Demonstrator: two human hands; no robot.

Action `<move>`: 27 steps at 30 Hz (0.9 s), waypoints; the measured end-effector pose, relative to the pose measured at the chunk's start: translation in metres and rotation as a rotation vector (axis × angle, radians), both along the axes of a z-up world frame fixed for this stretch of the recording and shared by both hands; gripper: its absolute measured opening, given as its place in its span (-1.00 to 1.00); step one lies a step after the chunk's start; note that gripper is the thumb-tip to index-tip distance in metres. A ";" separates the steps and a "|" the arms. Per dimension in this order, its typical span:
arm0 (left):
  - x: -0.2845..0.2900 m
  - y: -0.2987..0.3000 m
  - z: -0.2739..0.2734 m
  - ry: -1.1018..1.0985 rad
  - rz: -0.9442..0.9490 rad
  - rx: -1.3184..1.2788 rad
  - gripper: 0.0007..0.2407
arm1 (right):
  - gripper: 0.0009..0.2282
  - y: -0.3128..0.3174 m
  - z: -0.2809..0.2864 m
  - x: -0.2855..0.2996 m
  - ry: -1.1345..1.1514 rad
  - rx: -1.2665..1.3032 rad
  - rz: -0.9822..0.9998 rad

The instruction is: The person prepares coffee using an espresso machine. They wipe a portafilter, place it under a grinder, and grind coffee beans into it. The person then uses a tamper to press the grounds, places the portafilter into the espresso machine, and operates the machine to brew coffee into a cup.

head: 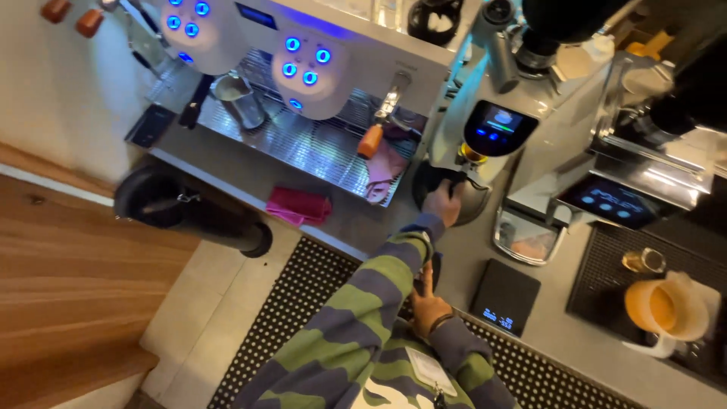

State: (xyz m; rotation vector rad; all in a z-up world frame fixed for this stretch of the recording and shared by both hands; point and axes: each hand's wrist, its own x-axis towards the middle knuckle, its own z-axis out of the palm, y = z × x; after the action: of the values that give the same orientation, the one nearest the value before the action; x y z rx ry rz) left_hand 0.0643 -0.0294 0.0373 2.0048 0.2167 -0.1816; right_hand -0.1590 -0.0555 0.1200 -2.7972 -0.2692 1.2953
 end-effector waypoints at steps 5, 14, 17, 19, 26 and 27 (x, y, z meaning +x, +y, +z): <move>0.008 0.000 -0.027 -0.030 -0.038 0.005 -0.60 | -0.08 0.008 0.021 -0.001 -0.028 -0.029 -0.129; 0.002 0.002 -0.015 -0.024 0.007 -0.008 -0.43 | -0.21 -0.007 0.021 -0.004 0.022 0.157 -0.090; -0.002 0.006 0.003 -0.028 -0.003 -0.027 -0.44 | -0.23 -0.008 0.019 -0.001 0.022 0.161 -0.065; -0.003 0.009 0.011 0.006 -0.032 -0.034 -0.44 | -0.22 -0.007 0.031 0.001 0.038 0.158 -0.066; -0.002 0.007 -0.004 -0.056 -0.019 -0.051 -0.57 | -0.21 -0.003 0.026 0.000 0.029 0.162 -0.075; -0.001 0.007 -0.005 -0.046 -0.015 -0.038 -0.56 | -0.22 -0.002 0.028 0.000 0.029 0.163 -0.073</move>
State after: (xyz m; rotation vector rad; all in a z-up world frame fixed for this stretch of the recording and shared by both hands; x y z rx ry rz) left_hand 0.0637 -0.0221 0.0325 1.9713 0.1679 -0.1476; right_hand -0.1585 -0.0573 0.1480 -2.6256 -0.2558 1.2369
